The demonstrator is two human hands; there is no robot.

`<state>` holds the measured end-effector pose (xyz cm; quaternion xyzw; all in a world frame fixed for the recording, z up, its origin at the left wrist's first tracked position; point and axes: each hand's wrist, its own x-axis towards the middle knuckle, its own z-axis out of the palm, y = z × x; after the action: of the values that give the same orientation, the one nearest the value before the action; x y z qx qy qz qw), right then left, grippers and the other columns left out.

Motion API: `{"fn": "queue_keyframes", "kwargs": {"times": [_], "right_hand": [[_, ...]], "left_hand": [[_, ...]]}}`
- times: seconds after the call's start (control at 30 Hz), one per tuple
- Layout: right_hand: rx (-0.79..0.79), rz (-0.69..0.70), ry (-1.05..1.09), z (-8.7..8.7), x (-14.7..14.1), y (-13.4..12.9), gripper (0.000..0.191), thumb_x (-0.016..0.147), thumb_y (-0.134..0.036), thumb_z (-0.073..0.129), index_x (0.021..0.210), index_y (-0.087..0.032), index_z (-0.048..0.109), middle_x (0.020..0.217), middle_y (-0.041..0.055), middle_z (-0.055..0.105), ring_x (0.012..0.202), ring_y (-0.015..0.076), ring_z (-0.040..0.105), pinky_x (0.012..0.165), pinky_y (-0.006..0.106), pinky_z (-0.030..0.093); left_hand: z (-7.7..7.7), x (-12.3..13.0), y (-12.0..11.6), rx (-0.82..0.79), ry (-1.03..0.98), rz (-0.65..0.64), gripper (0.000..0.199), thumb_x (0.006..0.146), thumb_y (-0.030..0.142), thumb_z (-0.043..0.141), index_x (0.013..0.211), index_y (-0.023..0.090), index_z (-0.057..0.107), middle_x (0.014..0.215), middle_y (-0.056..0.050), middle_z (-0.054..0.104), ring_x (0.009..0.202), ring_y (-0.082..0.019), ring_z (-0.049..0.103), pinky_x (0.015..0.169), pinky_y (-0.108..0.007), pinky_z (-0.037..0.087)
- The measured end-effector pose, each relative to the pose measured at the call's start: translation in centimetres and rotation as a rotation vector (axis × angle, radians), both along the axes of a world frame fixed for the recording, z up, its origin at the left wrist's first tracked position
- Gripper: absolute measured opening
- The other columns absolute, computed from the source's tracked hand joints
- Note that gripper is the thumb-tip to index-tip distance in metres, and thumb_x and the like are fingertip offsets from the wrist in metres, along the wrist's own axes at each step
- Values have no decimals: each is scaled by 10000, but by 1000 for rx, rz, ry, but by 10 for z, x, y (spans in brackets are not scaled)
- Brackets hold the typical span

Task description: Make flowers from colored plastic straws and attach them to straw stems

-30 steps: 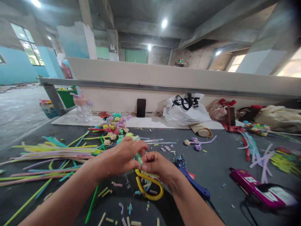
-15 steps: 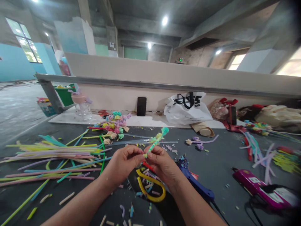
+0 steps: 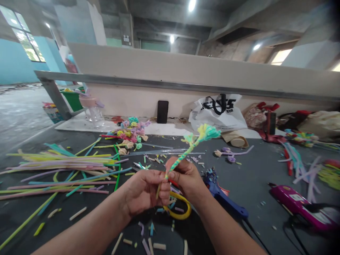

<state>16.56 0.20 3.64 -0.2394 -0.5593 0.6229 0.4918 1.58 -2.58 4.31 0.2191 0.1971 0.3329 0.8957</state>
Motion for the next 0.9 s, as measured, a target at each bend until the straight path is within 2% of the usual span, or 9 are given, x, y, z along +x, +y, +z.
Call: {"fn": "queue_keyframes", "kwargs": {"times": [0.07, 0.13, 0.27, 0.33, 0.43, 0.53, 0.7, 0.8, 0.9], "right_hand": [[1, 44, 26, -2, 1, 0, 151, 626, -275, 741, 661, -170, 638, 649, -22, 513, 582, 97, 451, 564, 227, 371], [-8, 78, 31, -3, 3, 0, 142, 628, -262, 742, 670, -168, 645, 682, -13, 529, 614, 103, 471, 582, 228, 379], [-52, 93, 5, -1, 6, 1, 145, 621, -249, 750, 645, -169, 631, 680, -4, 573, 629, 119, 509, 618, 249, 403], [-82, 76, 7, 1, 7, 2, 163, 623, -256, 749, 631, -170, 610, 641, -12, 572, 594, 113, 505, 592, 244, 398], [-98, 25, 2, 3, 8, 4, 177, 632, -272, 743, 629, -166, 602, 615, -17, 568, 566, 103, 489, 564, 229, 390], [-105, -19, -11, 3, 10, 7, 180, 654, -298, 729, 653, -163, 609, 605, -23, 561, 560, 97, 474, 562, 222, 385], [-108, -25, -13, 0, 8, 8, 172, 684, -291, 709, 673, -158, 601, 594, -40, 533, 561, 83, 456, 573, 211, 359], [-104, -13, -40, 0, 7, 7, 178, 703, -294, 692, 668, -150, 593, 602, -42, 517, 567, 79, 438, 576, 208, 349], [-117, -17, -91, 3, 6, 6, 199, 700, -322, 690, 677, -148, 595, 615, -37, 521, 579, 85, 437, 581, 212, 346]], "left_hand": [[-1, 1, -2, -21, -76, -81, 62, 699, 120, 571, 759, 107, 574, 570, 7, 453, 495, -78, 427, 551, -229, 346], [-1, 2, -5, -11, -105, -107, 77, 701, 126, 570, 776, 108, 574, 582, 1, 465, 504, -84, 437, 563, -239, 349], [-2, 3, -5, 78, -30, -45, 93, 703, 184, 609, 751, 114, 573, 599, -10, 506, 517, -99, 481, 575, -253, 375], [-1, 3, -3, 188, 98, 50, 139, 718, 239, 622, 701, 112, 567, 611, -21, 531, 526, -103, 498, 576, -250, 388], [4, 0, 0, 402, 364, 285, 208, 733, 314, 628, 687, 120, 570, 627, -13, 548, 557, -94, 497, 583, -222, 394], [12, -3, 1, 634, 661, 461, 194, 670, 295, 685, 750, 145, 593, 683, 4, 570, 635, -108, 513, 613, -212, 407], [17, -1, -4, 943, 1032, 467, 116, 699, 261, 631, 749, 156, 630, 708, -6, 612, 667, -136, 534, 611, -221, 412], [16, 0, -6, 1024, 1147, 496, 125, 742, 252, 570, 697, 159, 641, 617, 13, 588, 590, -121, 512, 557, -207, 385], [18, -4, -5, 1132, 1209, 541, 152, 775, 229, 529, 695, 175, 645, 614, 17, 603, 584, -122, 525, 558, -205, 379]]}}
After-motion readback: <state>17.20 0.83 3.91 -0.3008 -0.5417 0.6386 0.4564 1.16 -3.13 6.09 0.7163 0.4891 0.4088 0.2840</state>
